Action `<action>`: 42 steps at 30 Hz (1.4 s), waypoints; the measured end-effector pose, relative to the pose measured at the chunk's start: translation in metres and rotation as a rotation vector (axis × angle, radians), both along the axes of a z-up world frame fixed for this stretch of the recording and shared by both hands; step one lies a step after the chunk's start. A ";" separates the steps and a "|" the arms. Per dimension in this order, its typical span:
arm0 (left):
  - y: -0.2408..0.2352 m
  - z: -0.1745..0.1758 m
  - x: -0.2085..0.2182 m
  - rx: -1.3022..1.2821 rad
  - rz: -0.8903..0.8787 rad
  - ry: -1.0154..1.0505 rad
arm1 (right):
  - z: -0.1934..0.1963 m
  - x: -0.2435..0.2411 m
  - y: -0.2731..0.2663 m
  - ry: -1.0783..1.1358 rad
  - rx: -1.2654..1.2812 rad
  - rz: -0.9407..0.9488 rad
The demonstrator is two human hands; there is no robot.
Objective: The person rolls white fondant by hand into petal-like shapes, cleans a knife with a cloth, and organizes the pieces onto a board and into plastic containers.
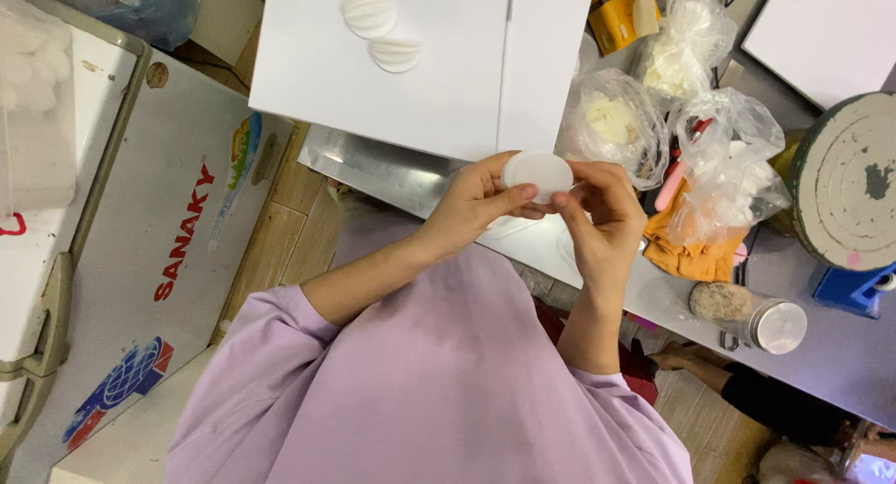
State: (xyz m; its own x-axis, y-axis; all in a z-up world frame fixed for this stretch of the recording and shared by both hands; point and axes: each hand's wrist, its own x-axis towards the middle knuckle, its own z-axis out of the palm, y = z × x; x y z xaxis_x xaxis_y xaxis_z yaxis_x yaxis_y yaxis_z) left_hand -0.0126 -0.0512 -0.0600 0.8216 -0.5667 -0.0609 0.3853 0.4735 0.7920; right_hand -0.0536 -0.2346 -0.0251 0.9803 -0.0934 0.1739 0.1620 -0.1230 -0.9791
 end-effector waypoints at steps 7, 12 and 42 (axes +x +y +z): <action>0.017 0.015 0.017 0.024 0.061 -0.059 | -0.027 0.032 -0.010 0.034 0.196 -0.060; 0.026 0.018 0.023 0.083 0.165 -0.202 | -0.033 0.047 -0.020 -0.043 0.469 -0.171; 0.052 0.085 0.018 0.659 0.204 -1.419 | -0.083 0.017 -0.024 0.243 0.676 0.623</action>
State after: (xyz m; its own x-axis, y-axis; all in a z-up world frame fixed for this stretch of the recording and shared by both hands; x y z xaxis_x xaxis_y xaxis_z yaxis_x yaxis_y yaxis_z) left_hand 0.0050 0.0010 0.0252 0.4780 -0.6297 0.6123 -0.8443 -0.1373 0.5180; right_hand -0.0362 -0.2588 -0.1080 0.8900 0.4522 0.0589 -0.2104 0.5217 -0.8268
